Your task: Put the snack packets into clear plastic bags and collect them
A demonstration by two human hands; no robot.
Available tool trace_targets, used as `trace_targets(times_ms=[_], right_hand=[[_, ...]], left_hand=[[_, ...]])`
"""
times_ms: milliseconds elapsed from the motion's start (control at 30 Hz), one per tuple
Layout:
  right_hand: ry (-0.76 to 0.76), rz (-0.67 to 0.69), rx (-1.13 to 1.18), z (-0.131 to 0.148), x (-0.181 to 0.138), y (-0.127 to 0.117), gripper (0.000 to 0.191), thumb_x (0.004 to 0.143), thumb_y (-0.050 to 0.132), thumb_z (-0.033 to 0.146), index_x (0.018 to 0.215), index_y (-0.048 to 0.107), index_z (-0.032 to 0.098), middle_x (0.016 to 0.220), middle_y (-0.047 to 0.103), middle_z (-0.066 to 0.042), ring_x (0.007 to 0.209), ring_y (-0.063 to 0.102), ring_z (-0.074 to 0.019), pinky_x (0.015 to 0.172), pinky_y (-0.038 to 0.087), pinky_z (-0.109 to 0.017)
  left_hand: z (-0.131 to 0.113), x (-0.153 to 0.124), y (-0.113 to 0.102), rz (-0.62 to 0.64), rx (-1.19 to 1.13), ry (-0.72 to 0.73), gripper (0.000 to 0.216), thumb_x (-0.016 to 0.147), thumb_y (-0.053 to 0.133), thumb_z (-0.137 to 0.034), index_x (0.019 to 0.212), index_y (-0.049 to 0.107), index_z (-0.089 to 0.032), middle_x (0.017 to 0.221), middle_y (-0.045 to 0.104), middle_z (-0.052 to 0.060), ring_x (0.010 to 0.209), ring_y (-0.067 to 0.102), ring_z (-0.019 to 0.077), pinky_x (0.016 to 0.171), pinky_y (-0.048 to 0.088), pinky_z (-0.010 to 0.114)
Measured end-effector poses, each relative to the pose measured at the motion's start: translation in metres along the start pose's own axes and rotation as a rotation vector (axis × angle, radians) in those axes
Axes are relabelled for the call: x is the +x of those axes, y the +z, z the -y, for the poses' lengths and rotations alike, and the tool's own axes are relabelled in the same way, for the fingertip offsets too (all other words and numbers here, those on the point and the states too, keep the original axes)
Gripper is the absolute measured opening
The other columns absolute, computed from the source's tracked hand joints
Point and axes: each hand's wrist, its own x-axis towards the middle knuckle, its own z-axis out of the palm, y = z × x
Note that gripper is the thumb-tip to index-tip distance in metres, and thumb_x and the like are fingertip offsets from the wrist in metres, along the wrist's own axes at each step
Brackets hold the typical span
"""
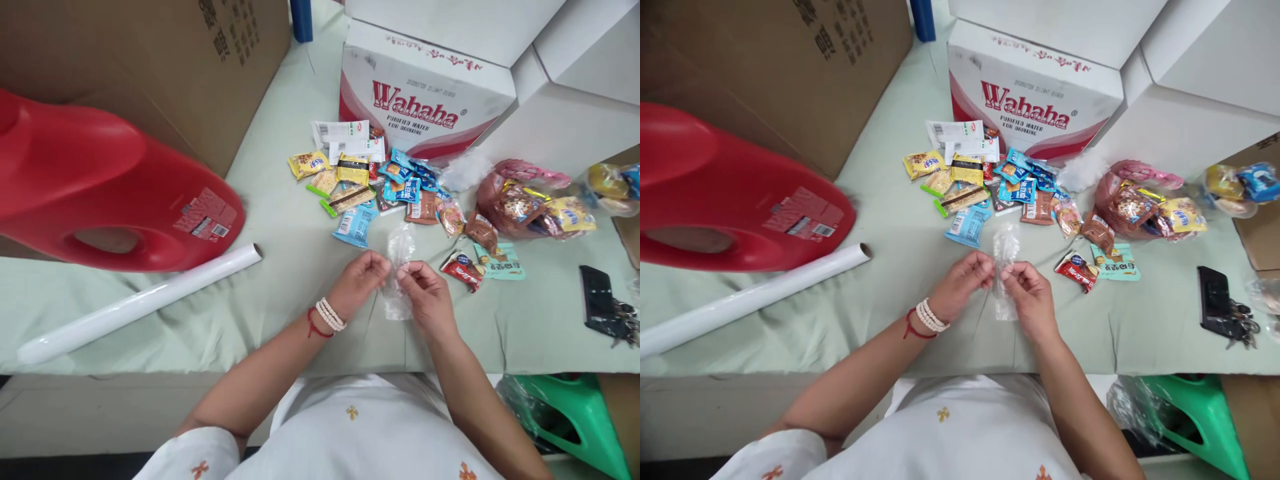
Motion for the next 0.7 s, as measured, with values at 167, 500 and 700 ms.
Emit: trace_targets(times_ms=[167,500,700], right_hand=[[0.010,-0.027,0.042,-0.001,0.002,0.005,0.033,0.078,0.084,0.048,0.089,0.068,0.023,0.075,0.061,0.002,0.064,0.051,-0.0119,0.062,0.045,-0.025],[0.141,-0.080,0.166,0.007,0.003,-0.019,0.040,0.073,0.086,0.049,0.090,0.059,0.024,0.078,0.062,0.003,0.054,0.047,-0.0093,0.045,0.039,-0.021],[0.149,-0.130,0.160,0.000,0.001,-0.018,0.045,0.068,0.090,0.050,0.088,0.060,0.023,0.072,0.060,0.004,0.052,0.043,-0.0084,0.046,0.034,-0.022]], left_hand=[[0.002,0.002,0.000,-0.094,-0.169,0.020,0.045,0.072,0.089,-0.051,0.079,0.058,-0.019,0.079,0.060,-0.004,0.074,0.057,0.0101,0.070,0.048,0.024],[0.001,0.010,-0.008,-0.231,-0.214,-0.045,0.048,0.074,0.085,-0.057,0.083,0.053,-0.022,0.069,0.056,-0.007,0.048,0.046,0.0057,0.041,0.030,0.020],[0.001,0.008,-0.009,-0.437,0.117,0.175,0.033,0.083,0.081,-0.048,0.085,0.059,-0.023,0.069,0.055,-0.005,0.058,0.047,0.0096,0.055,0.037,0.023]])
